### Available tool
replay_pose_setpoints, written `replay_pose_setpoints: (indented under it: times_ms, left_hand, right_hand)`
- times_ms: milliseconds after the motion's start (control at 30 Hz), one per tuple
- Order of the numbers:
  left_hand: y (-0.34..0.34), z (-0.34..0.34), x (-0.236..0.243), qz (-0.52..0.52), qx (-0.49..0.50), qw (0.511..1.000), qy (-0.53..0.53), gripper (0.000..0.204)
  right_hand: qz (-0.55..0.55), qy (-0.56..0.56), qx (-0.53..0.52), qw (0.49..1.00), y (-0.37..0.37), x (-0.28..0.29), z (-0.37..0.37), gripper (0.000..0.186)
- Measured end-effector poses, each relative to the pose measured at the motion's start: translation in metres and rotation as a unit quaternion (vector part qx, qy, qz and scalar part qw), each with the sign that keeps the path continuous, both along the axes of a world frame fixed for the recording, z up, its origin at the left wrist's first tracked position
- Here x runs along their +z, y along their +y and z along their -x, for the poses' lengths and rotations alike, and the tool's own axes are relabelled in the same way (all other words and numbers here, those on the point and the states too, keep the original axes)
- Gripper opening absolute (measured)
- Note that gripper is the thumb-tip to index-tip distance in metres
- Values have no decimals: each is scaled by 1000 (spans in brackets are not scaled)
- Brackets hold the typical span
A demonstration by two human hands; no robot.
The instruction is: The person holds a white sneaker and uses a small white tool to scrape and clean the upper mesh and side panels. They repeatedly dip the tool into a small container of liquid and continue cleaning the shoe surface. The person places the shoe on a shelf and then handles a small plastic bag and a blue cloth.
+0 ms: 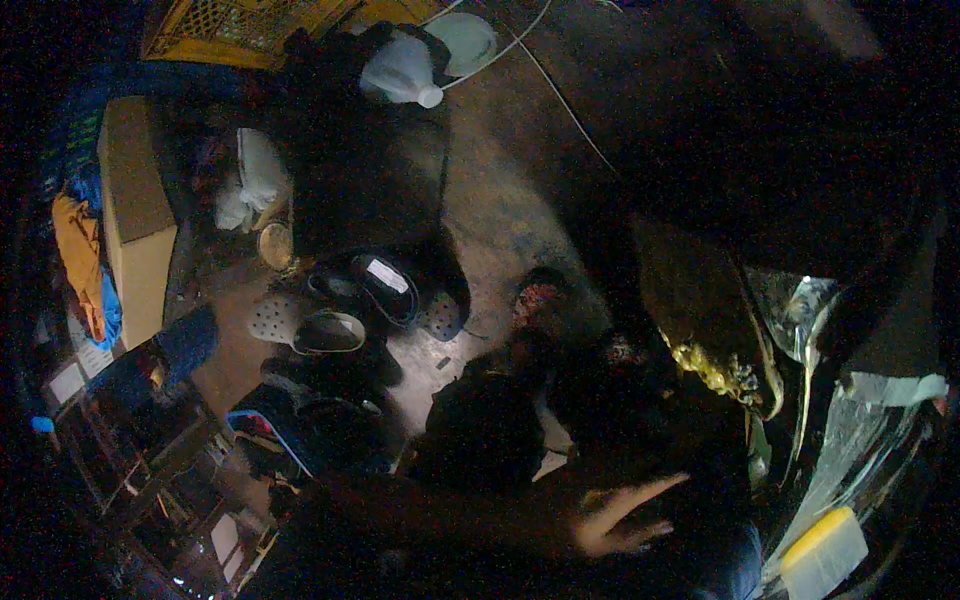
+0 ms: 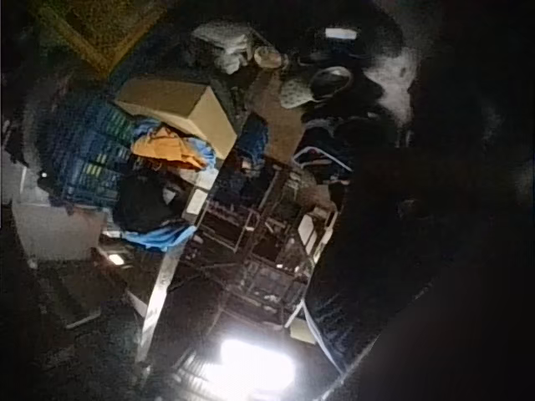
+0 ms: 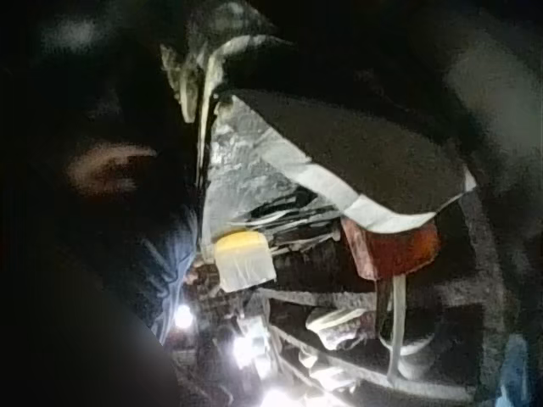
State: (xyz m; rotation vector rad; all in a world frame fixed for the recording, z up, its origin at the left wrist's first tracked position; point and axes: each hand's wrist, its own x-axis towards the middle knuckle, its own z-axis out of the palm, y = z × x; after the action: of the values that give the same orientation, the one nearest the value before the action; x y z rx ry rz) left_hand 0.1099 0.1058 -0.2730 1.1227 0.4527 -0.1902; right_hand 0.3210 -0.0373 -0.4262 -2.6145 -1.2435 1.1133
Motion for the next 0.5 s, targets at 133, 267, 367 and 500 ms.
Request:
replay_pose_setpoints:
  times_ms: [133, 267, 367, 500]
  left_hand:
    - [3, -2, 2, -44, 19, 999, 16, 67]
    - [0, 3, -15, -35, 53, 997, 36, 67]
    - [0, 9, -30, -174, 133, 976, 14, 59]
    - [15, 14, -43, -219, 167, 961, 23, 35]
  right_hand:
    - [-12, -15, -2, 1000, 6, 6, 9, 42]
    - [-37, -13, 5, 999, 12, -9, 24, 41]
    - [-65, -10, -3, 998, 20, -31, 34, 41]
    - [-130, 9, -34, 991, 42, -35, 55, 41]
